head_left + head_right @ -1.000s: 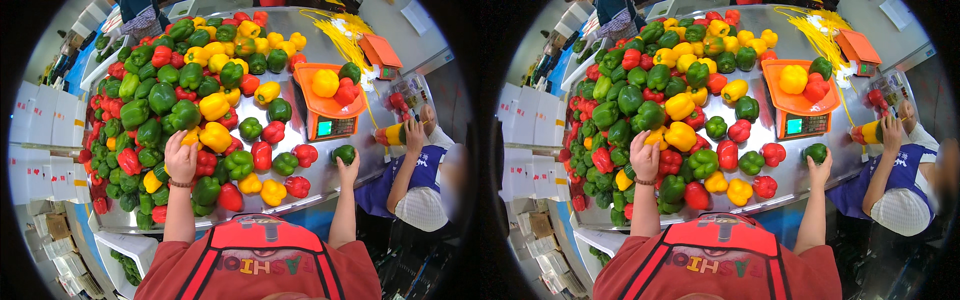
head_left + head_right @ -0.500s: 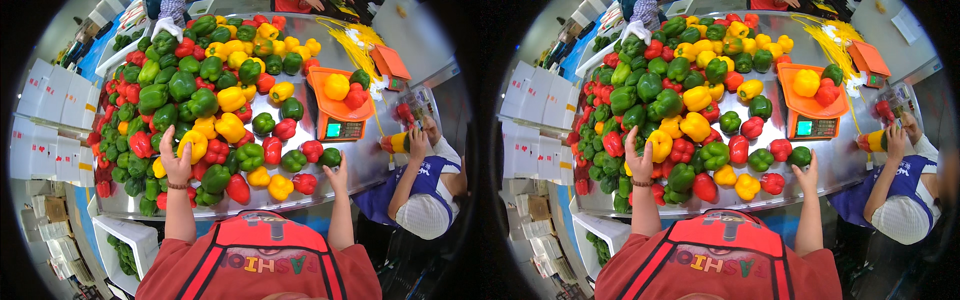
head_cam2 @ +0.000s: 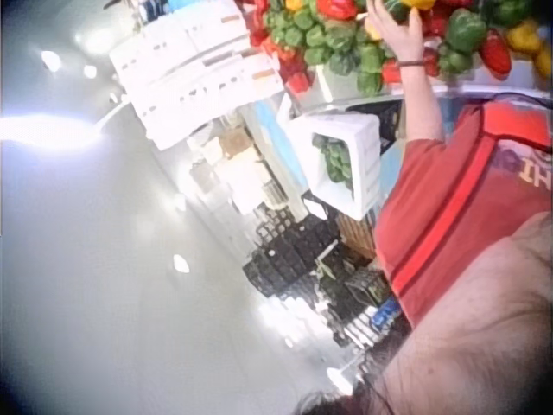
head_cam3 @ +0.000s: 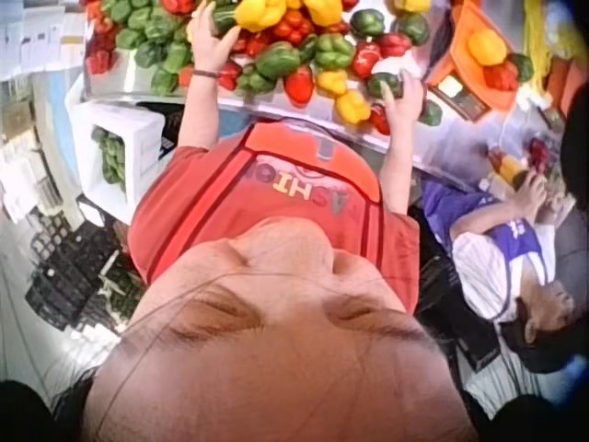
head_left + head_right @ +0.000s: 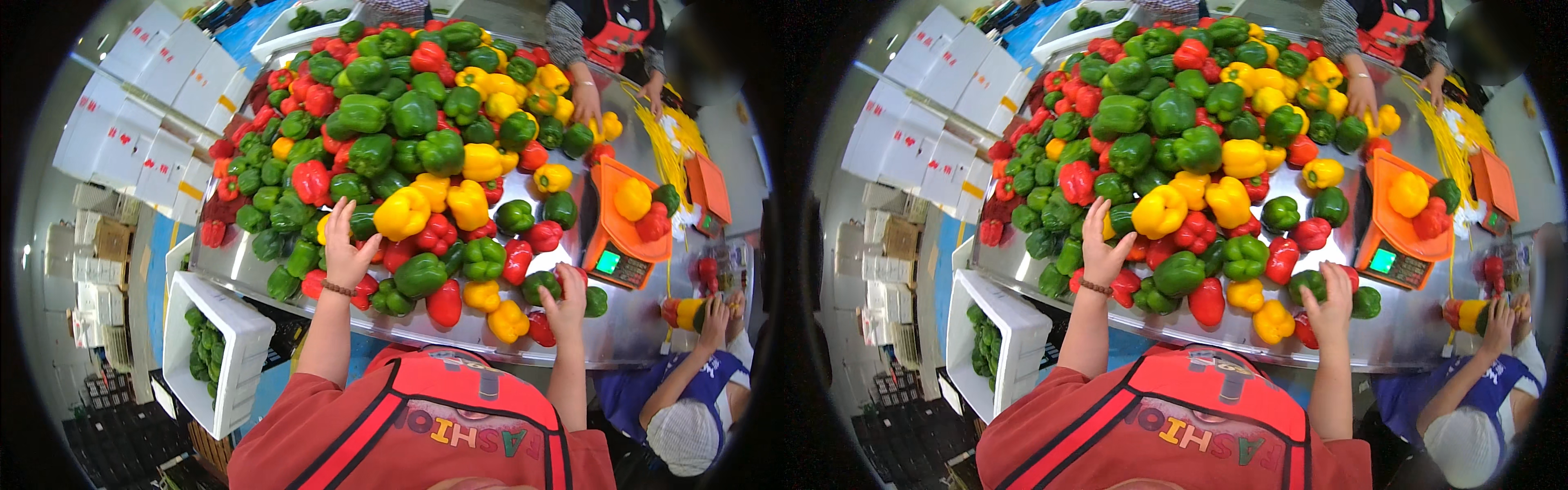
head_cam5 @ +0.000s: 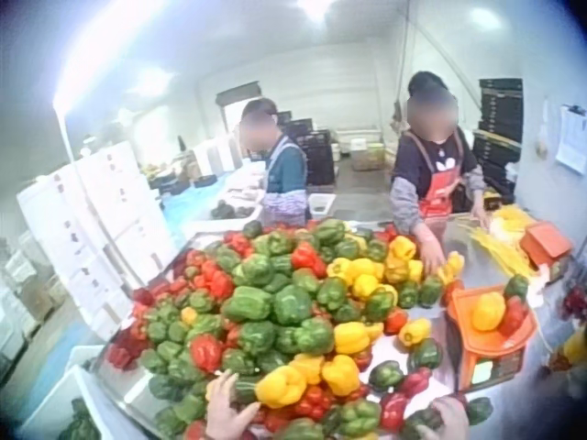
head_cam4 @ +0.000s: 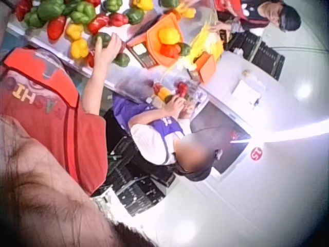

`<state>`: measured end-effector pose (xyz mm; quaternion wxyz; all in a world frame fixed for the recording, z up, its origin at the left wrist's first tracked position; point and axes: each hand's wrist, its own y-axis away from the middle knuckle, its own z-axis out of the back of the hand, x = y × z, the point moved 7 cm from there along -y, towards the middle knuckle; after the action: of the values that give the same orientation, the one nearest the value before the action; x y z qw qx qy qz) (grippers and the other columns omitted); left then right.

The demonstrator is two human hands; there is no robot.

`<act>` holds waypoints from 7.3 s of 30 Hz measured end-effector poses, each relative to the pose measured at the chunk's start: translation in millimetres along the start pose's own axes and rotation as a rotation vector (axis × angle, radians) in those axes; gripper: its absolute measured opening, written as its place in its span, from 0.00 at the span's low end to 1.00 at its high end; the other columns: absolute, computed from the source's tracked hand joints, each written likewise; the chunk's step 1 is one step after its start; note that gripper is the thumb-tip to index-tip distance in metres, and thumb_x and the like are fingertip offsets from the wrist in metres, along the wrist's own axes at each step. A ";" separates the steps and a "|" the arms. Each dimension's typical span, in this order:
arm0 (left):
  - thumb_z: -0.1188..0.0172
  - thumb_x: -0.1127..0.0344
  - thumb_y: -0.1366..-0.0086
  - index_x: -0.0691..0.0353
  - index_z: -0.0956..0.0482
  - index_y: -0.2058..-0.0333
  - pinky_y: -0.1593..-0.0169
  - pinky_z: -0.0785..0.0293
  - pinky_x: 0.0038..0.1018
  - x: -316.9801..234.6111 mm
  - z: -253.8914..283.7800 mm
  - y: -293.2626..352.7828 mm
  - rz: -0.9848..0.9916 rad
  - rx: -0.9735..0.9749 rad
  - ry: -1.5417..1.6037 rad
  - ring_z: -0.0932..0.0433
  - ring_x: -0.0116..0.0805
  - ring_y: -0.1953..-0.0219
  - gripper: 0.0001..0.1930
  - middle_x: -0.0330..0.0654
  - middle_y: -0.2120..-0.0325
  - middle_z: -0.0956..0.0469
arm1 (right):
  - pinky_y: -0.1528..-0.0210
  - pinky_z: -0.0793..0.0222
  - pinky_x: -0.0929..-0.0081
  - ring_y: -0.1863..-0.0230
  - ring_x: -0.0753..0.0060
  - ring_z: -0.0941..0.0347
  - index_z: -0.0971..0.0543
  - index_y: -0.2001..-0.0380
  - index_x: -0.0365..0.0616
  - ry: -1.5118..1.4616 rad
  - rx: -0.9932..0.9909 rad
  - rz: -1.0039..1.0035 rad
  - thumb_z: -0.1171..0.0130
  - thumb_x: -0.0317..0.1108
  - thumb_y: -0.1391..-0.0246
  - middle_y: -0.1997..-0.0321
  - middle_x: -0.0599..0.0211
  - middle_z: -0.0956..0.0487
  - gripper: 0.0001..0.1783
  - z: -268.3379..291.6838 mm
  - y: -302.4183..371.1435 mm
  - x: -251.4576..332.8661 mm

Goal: The person sorts bell peppers by color on a metal table, picking up green, red, and yellow peppers and placing them into separate piles. The person also places some peppers onto a digital scale to weigh them.

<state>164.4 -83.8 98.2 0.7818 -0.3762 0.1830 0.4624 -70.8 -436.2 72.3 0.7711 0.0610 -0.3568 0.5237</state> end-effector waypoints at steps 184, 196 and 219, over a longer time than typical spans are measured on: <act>0.36 0.57 0.48 0.55 0.21 0.71 0.52 0.30 0.35 -97.7 -114.5 -27.8 -0.579 0.096 -0.468 0.24 0.39 0.61 0.10 0.39 0.69 0.22 | 0.49 0.30 0.64 0.51 0.56 0.25 0.24 0.53 0.39 -0.180 -0.405 -0.587 0.38 0.31 0.52 0.53 0.53 0.22 0.21 2.1 162.5 -97.0; 0.36 0.56 0.46 0.58 0.29 0.46 0.35 0.52 0.54 -115.2 -81.5 22.2 -0.247 -0.092 -0.345 0.35 0.44 0.40 0.29 0.43 0.48 0.27 | 0.37 0.45 0.48 0.40 0.52 0.35 0.36 0.38 0.56 0.502 0.295 -0.102 0.27 0.40 0.67 0.37 0.55 0.36 0.48 22.0 23.2 -81.0; 0.34 0.66 0.51 0.60 0.22 0.59 0.44 0.37 0.42 -100.6 -98.8 92.1 -0.185 0.025 -0.359 0.33 0.48 0.47 0.18 0.44 0.51 0.27 | 0.40 0.39 0.56 0.41 0.50 0.34 0.33 0.40 0.48 0.266 -0.173 0.057 0.27 0.40 0.66 0.41 0.54 0.32 0.46 109.0 -65.5 -68.0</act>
<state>40.3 -190.9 59.2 0.8456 -0.2930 0.0111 0.4460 -81.4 -568.2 129.3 0.7989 -0.0858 -0.2968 0.5160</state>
